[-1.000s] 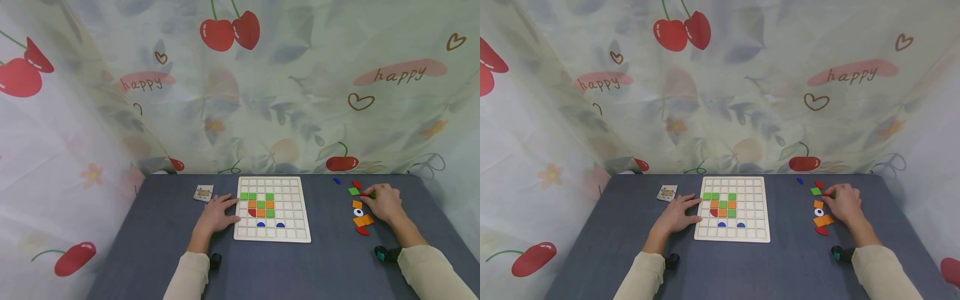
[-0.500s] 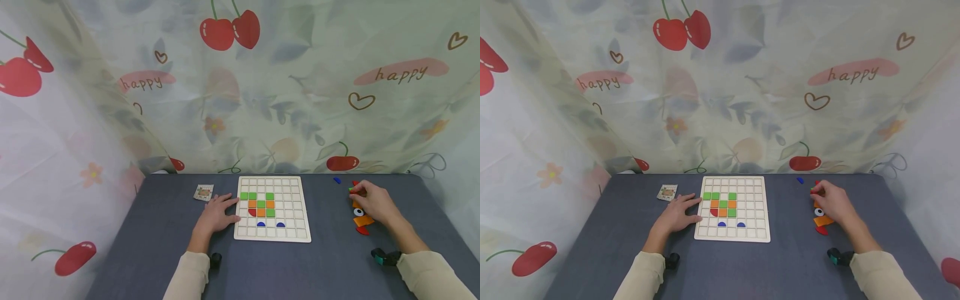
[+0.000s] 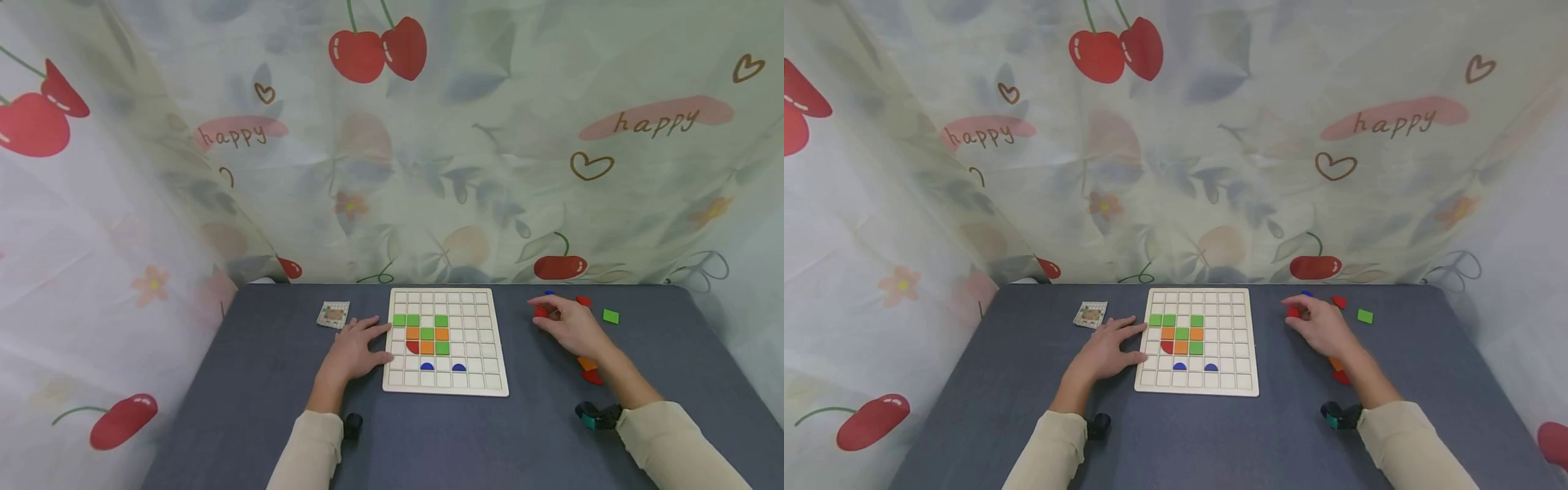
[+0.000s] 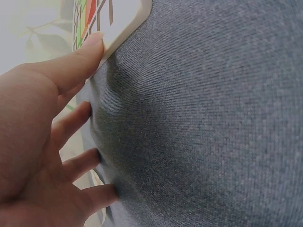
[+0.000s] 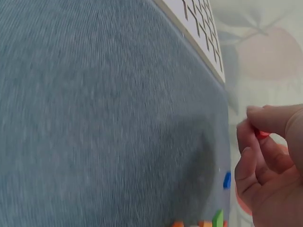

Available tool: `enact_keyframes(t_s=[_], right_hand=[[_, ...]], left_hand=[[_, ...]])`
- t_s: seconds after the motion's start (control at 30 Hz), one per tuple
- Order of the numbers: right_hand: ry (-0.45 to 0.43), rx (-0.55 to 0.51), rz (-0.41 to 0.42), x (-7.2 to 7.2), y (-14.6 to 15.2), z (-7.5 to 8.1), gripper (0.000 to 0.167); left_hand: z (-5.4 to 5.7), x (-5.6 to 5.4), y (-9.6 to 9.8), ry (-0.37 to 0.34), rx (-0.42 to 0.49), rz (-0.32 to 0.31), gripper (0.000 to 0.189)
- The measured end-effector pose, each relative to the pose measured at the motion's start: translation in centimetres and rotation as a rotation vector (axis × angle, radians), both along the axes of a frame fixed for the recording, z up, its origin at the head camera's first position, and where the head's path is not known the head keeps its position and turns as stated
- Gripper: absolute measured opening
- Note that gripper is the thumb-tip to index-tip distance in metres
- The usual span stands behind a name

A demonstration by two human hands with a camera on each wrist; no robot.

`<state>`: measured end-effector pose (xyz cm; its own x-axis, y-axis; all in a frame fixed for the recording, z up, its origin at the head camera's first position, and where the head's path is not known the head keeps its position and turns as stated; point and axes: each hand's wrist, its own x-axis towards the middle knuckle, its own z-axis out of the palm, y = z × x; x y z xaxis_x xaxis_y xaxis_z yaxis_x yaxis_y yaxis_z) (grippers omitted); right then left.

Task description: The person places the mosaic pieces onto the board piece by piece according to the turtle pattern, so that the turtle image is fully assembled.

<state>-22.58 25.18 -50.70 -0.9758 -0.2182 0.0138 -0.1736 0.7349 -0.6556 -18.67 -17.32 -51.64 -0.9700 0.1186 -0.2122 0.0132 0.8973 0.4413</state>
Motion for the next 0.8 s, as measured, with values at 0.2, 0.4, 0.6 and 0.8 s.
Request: enact_keyframes(t_s=[0.2,0.4,0.6,0.8], right_hand=[[0.004,-0.011,0.001,-0.5,-1.9,-0.3,0.042],[0.007,-0.053,0.018,-0.9,-4.1,-0.5,0.033],[0.014,-0.097,0.091,-1.4,-6.1,-0.7,0.029],[-0.041,-0.115,0.097,-2.0,-7.5,-0.6,0.035]], left_hand=[[0.1,0.0,0.0,-0.005,-0.005,0.003,0.066],[0.1,0.1,0.0,-0.014,-0.006,0.006,0.066],[0.0,0.1,0.0,-0.008,-0.009,0.001,0.066],[0.0,0.0,0.1,-0.005,-0.010,-0.001,0.065]])
